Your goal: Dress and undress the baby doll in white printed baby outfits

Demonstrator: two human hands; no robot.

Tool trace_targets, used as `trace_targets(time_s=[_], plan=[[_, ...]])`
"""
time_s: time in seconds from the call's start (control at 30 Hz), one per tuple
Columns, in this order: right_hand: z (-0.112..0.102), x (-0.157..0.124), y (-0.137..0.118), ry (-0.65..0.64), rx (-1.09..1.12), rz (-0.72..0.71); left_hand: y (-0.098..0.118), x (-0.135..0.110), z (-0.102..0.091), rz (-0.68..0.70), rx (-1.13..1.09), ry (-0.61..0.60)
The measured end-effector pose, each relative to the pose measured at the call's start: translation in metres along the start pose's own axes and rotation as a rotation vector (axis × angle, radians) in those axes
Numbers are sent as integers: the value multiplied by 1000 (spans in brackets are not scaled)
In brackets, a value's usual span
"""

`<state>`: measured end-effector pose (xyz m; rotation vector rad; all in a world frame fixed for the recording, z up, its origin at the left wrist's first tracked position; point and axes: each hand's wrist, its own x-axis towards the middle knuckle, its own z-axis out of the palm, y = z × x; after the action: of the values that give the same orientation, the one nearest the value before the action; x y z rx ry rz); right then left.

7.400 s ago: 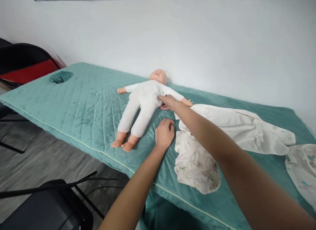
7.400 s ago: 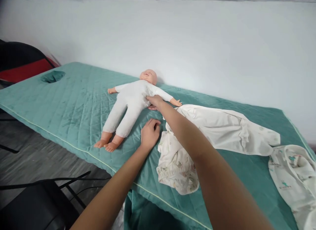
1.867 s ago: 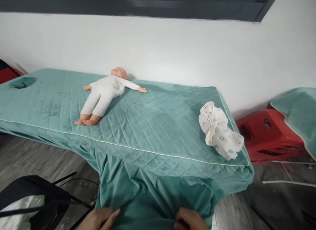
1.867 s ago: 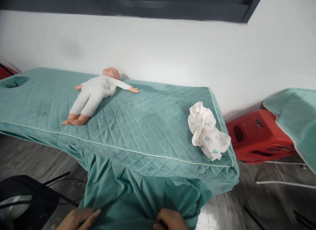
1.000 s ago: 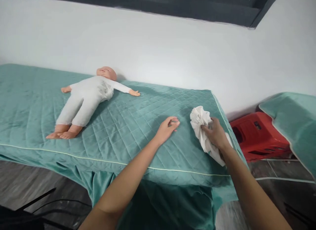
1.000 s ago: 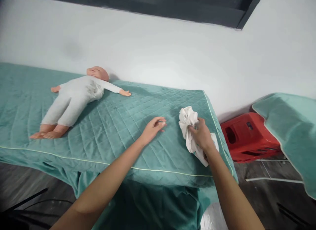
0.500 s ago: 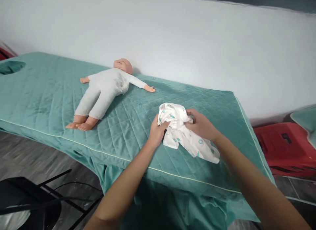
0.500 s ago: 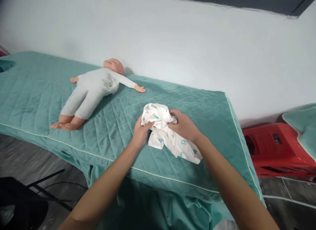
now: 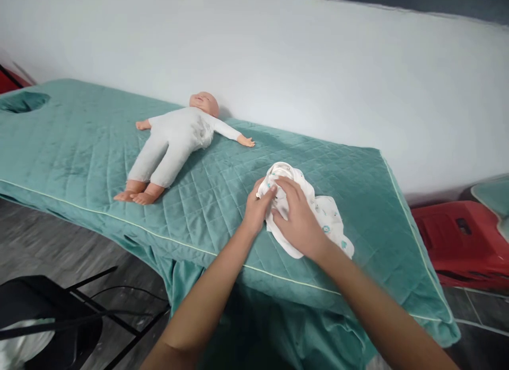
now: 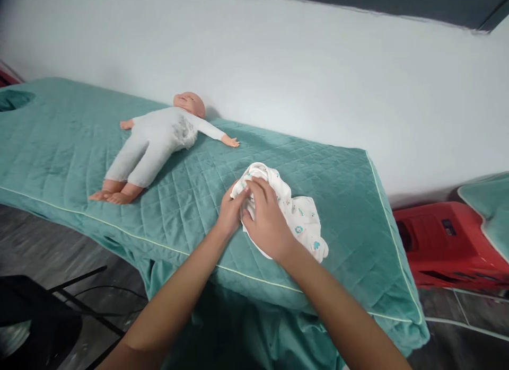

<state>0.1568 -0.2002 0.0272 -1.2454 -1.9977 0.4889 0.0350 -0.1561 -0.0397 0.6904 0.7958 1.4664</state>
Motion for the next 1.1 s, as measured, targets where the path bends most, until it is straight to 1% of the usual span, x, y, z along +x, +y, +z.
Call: trace_targets(time_s=[0.07, 0.13, 0.2, 0.3, 0.37, 0.47, 0.53, 0.57, 0.63, 0.7, 0.73, 0.8, 0.87, 0.97, 1.03, 1.1], plan=[[18, -4, 8, 24, -131, 61, 1, -1, -2, -36, -60, -44], [23, -2, 25, 63, -240, 161, 1, -1, -3, -64, -127, -45], [17, 4, 41, 65, -285, 248, 1, -1, -5, -81, -183, -40], [0, 15, 56, 20, -229, 338, 1, 1, -6, -99, -238, -40], [-8, 20, 60, -17, -188, 373, 2, 3, -6, -110, -270, -20], [-17, 26, 60, -60, -186, 401, 4, 6, -7, -129, -321, 27], [-25, 30, 59, -57, -207, 400, 4, 8, -9, -136, -340, 44], [-31, 31, 58, -32, -217, 378, 3, 8, -9, -137, -341, 50], [-47, 34, 55, 62, -222, 288, 2, 9, -11, -130, -326, 50], [-68, 35, 51, 204, -207, 201, 1, 9, -11, -112, -304, 45], [-79, 34, 49, 277, -188, 182, 0, 9, -11, -103, -294, 41], [-101, 32, 45, 412, -110, 188, 0, 8, -10, -93, -282, 34], [-122, 28, 42, 543, 12, 194, 1, 8, -9, -97, -282, 35], [-154, 20, 41, 690, 153, 193, 3, 8, -10, -120, -294, 33], [-177, 11, 41, 760, 127, 204, 3, 9, -10, -129, -310, 28], [-200, -4, 42, 823, 42, 175, 3, 9, -10, -126, -328, 19]])
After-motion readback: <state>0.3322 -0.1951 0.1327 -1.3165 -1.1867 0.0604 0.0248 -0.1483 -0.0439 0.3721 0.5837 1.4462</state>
